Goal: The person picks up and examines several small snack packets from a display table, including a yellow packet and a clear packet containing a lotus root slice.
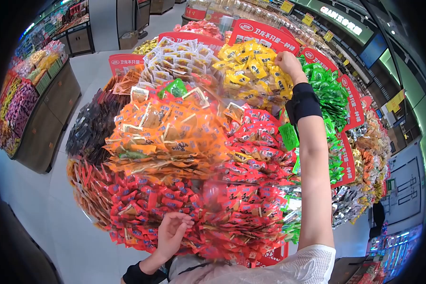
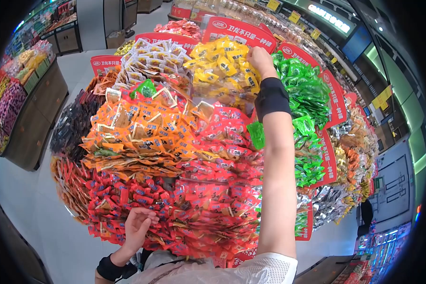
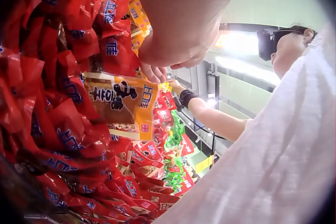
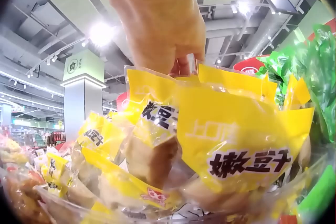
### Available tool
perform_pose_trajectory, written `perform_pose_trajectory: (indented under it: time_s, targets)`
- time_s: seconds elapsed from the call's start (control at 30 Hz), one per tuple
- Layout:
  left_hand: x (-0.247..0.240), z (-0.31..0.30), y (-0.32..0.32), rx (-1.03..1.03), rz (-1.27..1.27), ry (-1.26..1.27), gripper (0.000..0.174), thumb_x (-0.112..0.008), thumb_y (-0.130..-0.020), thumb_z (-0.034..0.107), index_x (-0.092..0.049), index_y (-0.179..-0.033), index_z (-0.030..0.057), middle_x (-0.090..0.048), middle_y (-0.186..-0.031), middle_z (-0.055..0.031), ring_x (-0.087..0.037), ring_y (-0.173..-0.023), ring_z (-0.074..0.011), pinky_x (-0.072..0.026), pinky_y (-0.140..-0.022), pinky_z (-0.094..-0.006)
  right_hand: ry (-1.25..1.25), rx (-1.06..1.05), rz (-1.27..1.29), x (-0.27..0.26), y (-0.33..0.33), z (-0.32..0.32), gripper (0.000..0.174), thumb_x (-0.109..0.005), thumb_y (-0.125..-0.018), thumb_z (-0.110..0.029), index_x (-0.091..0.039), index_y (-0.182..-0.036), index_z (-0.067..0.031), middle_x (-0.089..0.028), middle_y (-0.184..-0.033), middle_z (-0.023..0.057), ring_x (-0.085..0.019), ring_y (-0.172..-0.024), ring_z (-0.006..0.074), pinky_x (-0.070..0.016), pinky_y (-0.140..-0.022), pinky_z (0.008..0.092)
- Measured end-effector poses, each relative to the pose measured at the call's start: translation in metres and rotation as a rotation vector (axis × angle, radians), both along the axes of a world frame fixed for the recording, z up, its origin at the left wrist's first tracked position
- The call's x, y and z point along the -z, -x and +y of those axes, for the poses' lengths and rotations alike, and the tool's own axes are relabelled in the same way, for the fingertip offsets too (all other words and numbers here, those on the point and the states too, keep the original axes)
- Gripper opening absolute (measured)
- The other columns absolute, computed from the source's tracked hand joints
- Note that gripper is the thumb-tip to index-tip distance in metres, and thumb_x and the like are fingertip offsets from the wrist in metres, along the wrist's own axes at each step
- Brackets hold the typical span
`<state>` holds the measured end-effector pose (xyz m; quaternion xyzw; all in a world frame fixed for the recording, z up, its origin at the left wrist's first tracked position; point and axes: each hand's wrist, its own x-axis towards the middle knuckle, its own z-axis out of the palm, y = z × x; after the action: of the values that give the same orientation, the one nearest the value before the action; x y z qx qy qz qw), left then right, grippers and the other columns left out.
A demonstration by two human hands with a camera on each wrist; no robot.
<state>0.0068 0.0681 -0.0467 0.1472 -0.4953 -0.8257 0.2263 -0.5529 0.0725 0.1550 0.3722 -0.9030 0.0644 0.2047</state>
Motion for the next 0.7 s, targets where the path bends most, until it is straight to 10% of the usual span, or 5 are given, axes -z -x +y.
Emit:
perform_pose_trajectory:
  time_s: [0.7]
  targets:
    - [0.004,0.011,-0.003,0.017,0.018,0.114,0.020,-0.044,-0.085,-0.004,-0.042,-0.104,0.0004,-0.053,-0.098,-0.0102,-0.056,-0.088,-0.0171,-0.0444,-0.078,-0.0279,0.458,-0.261,0.107,-0.045,-0.083,0.099,0.025,-0.065,-0.072,-0.018,-0.057,-0.092,-0.0052,-0.059,-0.080,0.0074,-0.058,-0.073,0.0209,-0.0454,-0.066,0.0323]
